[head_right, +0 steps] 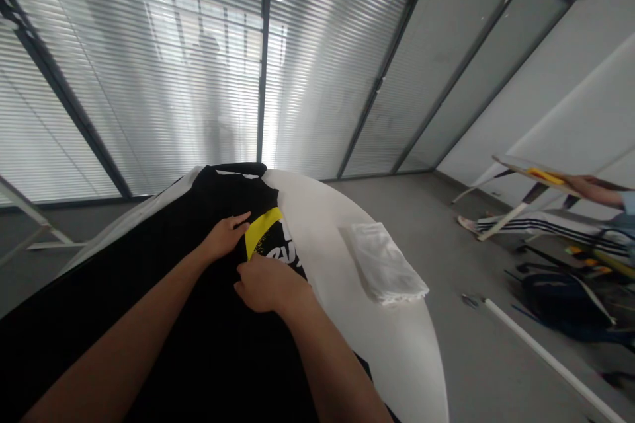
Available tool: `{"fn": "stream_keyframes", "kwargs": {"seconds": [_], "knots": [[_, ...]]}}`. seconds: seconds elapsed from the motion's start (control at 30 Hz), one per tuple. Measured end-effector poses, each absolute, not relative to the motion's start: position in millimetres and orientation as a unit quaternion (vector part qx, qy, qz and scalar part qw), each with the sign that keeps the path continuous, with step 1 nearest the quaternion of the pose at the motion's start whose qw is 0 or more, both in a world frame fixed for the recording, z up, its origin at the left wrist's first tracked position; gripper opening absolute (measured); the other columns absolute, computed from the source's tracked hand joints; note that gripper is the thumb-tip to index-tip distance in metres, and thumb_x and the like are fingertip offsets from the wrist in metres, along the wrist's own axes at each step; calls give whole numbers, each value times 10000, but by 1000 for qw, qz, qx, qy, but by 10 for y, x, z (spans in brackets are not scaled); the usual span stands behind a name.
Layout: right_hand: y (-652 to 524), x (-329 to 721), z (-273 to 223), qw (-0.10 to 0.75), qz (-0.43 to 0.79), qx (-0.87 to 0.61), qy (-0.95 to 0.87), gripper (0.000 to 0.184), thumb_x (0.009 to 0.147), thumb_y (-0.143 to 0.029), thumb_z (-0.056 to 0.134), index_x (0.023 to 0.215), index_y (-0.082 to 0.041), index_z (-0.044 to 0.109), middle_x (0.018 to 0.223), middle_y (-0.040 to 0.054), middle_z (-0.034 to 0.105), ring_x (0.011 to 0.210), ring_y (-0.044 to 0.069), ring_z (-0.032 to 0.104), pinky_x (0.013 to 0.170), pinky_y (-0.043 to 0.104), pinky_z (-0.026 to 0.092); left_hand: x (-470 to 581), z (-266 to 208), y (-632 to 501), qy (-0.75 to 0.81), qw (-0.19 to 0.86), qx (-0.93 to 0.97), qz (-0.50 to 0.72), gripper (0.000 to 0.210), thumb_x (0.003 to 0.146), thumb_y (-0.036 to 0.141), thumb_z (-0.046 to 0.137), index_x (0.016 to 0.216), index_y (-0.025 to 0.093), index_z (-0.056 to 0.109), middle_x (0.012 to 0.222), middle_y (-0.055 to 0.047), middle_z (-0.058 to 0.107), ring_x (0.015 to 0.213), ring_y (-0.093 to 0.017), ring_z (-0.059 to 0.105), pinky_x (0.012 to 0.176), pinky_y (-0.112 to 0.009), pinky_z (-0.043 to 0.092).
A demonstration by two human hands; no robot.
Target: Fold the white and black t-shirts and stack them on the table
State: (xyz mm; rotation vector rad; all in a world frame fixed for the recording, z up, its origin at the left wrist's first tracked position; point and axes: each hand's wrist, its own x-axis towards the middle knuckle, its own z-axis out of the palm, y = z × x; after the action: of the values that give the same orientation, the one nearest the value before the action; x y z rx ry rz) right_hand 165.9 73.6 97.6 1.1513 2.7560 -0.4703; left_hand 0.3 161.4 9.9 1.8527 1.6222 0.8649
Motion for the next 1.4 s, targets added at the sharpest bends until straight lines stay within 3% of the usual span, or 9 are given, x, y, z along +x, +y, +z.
{"fn": "stream_keyframes", "kwargs": {"seconds": [0.17,0.37,0.57,0.63,0.93,1.17,1.4], "knots": [[686,1633,986,38,-163,361,917,363,952,-336,414,1118,-120,656,1083,151,662,979,239,638,872,342,479,-104,119,1655,609,245,695,296,566,853,279,527,1399,132,505,1397,-92,543,1349,-239,435,1124,-320,331],[652,1607,938,68,-168,349,919,366,944,-338,430,1119,-119,664,1042,137,669,952,237,641,853,329,481,-191,18,1692,608,233,702,289,601,832,187,490,1431,143,465,1429,-83,514,1381,-227,388,1149,-329,297],[627,1560,919,71,-169,330,926,353,941,-315,423,1065,-95,670,1020,150,671,927,238,645,837,330,483,-169,-20,1691,580,219,706,343,710,763,97,471,1468,109,391,1564,-92,299,1419,-206,314,1174,-293,233],[617,1567,956,49,-173,318,931,359,950,-315,411,1093,-95,656,1043,150,664,952,236,637,860,335,476,-163,11,1702,580,220,701,350,725,756,89,476,1474,121,382,1564,-86,303,1425,-208,299,1179,-305,225],[507,1588,1134,-53,-140,367,918,475,938,-336,447,1363,-126,473,1288,166,557,1175,293,530,976,433,432,-249,517,2040,580,190,720,331,674,772,112,522,1441,136,450,1457,-87,482,1398,-244,356,1161,-328,279],[545,1545,986,21,-212,321,923,488,900,-377,484,1290,-91,543,1266,200,573,1077,304,610,871,407,508,-514,179,2237,645,144,716,226,706,812,189,525,1492,123,350,1506,-126,408,1388,-260,375,1139,-325,297],[648,1701,1024,8,-155,408,900,368,912,-376,456,1156,-162,628,1151,158,637,1009,294,643,816,413,529,-485,10,2114,719,89,653,221,679,880,406,464,1516,245,288,1458,-174,416,1223,-330,552,1016,-436,426]]}}
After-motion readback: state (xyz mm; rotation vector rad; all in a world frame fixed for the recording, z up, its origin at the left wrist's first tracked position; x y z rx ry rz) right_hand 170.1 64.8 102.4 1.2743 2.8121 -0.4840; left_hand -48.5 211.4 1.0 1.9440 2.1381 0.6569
